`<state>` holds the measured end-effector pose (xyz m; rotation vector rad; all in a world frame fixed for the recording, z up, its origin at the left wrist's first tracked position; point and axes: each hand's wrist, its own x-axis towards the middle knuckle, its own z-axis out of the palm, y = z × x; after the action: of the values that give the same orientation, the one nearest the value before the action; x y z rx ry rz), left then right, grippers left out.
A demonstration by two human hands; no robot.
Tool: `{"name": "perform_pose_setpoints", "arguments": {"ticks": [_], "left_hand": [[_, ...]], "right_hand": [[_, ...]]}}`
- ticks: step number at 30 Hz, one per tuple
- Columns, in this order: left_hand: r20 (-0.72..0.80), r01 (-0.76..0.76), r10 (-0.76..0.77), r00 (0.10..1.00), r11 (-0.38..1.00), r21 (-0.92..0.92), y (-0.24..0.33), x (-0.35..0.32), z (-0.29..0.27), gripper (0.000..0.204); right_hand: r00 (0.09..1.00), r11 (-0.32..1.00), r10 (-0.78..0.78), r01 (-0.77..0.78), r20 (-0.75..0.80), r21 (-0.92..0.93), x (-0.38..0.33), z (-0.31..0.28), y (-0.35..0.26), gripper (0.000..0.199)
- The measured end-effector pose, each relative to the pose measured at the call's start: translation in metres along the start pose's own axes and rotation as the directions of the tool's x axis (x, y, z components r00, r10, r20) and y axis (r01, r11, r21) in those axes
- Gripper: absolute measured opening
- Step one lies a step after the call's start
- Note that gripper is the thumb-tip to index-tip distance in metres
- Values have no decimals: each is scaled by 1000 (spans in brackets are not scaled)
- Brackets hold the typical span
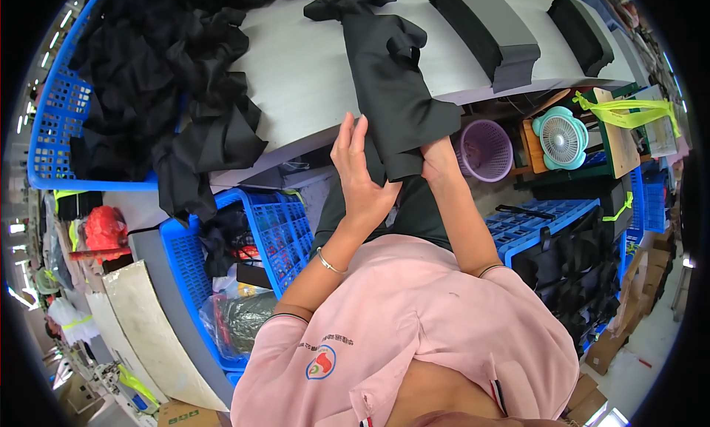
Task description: Inserting foam stiffeners into black fabric pouches and folding them at a factory workstation.
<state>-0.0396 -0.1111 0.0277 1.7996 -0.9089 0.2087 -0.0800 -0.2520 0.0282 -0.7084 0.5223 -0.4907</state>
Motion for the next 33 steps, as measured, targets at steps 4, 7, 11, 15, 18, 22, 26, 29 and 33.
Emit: {"name": "perform_pose_setpoints", "arguments": {"ticks": [4,7,11,15,18,22,26,29,33], "left_hand": [[-120,99,-119,986,982,-160,8,12,7,71],[-112,130,-167,980,951,-279,12,13,9,65],[-120,141,-186,975,941,-308,23,12,10,55],[-120,104,-148,982,945,-310,26,8,9,56],[-88,129,-164,982,939,-318,27,5,9,57],[-91,130,-166,982,940,-315,27,3,10,61],[-86,138,-175,981,935,-326,21,-2,12,70],[-48,148,-174,984,929,-340,15,-6,11,72],[-34,79,-97,995,933,-350,5,-9,6,70]], "right_hand": [[999,999,26,-28,-41,-46,-14,12,-8,43],[997,999,-47,47,-60,-2,-18,13,-3,43],[996,997,-61,64,-60,41,-12,-2,7,41],[1000,991,-5,5,3,133,-10,-15,10,38],[998,995,37,-34,-42,89,-10,-13,10,38],[994,973,-17,41,-108,227,-10,-3,18,34],[991,994,-44,57,-128,95,-9,-3,18,36],[996,988,-38,50,-84,146,-6,-5,22,37],[986,989,-14,38,-167,144,-2,2,23,39]]}}
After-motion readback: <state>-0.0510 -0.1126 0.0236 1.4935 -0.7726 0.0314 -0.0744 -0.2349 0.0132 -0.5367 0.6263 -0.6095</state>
